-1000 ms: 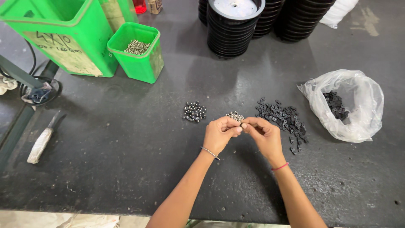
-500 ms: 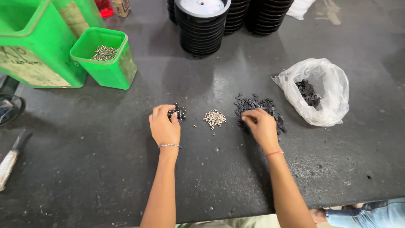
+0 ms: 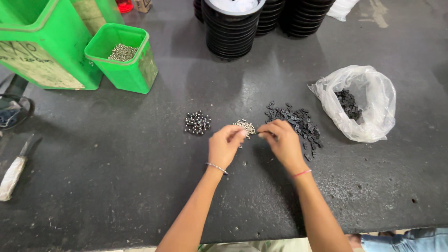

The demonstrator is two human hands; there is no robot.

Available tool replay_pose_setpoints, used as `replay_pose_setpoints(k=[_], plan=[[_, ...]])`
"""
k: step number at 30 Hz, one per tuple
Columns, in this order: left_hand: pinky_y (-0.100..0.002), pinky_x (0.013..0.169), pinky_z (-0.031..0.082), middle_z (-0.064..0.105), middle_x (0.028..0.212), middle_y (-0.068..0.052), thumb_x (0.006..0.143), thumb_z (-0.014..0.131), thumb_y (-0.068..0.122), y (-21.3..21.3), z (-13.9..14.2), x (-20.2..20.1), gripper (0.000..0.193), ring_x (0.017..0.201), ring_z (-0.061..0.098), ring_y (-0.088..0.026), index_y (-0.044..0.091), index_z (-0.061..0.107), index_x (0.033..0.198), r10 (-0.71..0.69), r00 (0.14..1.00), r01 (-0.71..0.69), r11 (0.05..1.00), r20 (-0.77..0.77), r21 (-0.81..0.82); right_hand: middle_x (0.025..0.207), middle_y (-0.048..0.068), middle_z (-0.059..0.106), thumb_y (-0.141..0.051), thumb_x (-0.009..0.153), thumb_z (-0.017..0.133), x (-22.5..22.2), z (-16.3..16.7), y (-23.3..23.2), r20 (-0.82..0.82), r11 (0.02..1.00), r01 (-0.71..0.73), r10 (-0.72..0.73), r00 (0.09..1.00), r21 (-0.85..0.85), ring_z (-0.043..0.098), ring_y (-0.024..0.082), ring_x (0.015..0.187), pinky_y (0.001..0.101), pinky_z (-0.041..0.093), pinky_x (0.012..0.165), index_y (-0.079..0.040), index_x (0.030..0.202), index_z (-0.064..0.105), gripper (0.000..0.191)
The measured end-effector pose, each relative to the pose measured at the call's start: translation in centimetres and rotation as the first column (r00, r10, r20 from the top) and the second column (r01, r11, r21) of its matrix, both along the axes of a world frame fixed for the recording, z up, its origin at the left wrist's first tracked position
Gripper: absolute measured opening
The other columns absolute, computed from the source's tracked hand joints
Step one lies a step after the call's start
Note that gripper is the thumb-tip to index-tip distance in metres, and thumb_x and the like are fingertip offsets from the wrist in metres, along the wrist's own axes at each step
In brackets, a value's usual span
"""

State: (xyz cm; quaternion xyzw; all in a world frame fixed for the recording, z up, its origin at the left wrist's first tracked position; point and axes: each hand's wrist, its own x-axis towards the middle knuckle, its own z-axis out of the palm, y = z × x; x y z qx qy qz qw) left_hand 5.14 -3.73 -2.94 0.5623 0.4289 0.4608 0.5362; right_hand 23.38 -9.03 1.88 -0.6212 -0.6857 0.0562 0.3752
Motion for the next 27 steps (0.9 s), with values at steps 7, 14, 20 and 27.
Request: replay_pose_setpoints(k=[7,14,20,27], plan=[[-0.027,0.074,0.061,0.076,0.093,-0.011,0.09,0.076,0.005,1.3,-1.9,-0.2,0.019,0.08,0.072,-0.014,-0.005,0.075,0.106,-0.073,0.956,0.128,0.976,0.284,-0.178,0.095,0.003,0.075,-0.007,0.085,0.075,-2.4,-0.2,0.0,-0.191,0.998,-0.058,0.052,0.98,-0.025,0.073,0.02,0.083,0.0328,0.057,0.074,-0.008,0.1,0.076,0.015],[-0.027,0.079,0.064,0.078,0.099,-0.01,0.086,0.071,-0.004,1.3,-0.9,-0.5,0.024,0.086,0.074,-0.014,-0.004,0.072,0.11,0.005,0.961,0.039,0.987,0.275,-0.156,0.085,0.007,0.068,-0.018,0.08,0.081,-1.9,-1.1,0.3,-0.032,0.98,0.023,-0.03,0.999,-0.196,0.068,0.024,0.071,0.0358,0.053,0.068,-0.01,0.097,0.078,0.019],[-0.027,0.075,0.063,0.079,0.097,-0.011,0.086,0.073,-0.003,1.1,-0.4,-0.6,0.023,0.082,0.075,-0.013,-0.004,0.074,0.109,0.022,0.984,0.002,0.99,0.176,-0.139,0.086,0.006,0.068,-0.016,0.083,0.078,-2.3,-1.8,0.5,0.015,0.992,0.006,-0.004,1.0,-0.126,0.067,0.025,0.075,0.0367,0.053,0.069,-0.011,0.097,0.078,0.014],[-0.025,0.069,0.06,0.079,0.088,-0.01,0.086,0.076,0.0,1.0,-0.6,-0.6,0.019,0.076,0.073,-0.013,-0.003,0.076,0.104,0.019,0.997,-0.013,0.997,0.075,-0.08,0.086,0.006,0.069,-0.011,0.084,0.077,-2.6,-1.4,0.4,-0.107,0.996,-0.014,0.004,0.994,-0.086,0.069,0.019,0.072,0.0314,0.056,0.068,-0.007,0.097,0.075,0.013]])
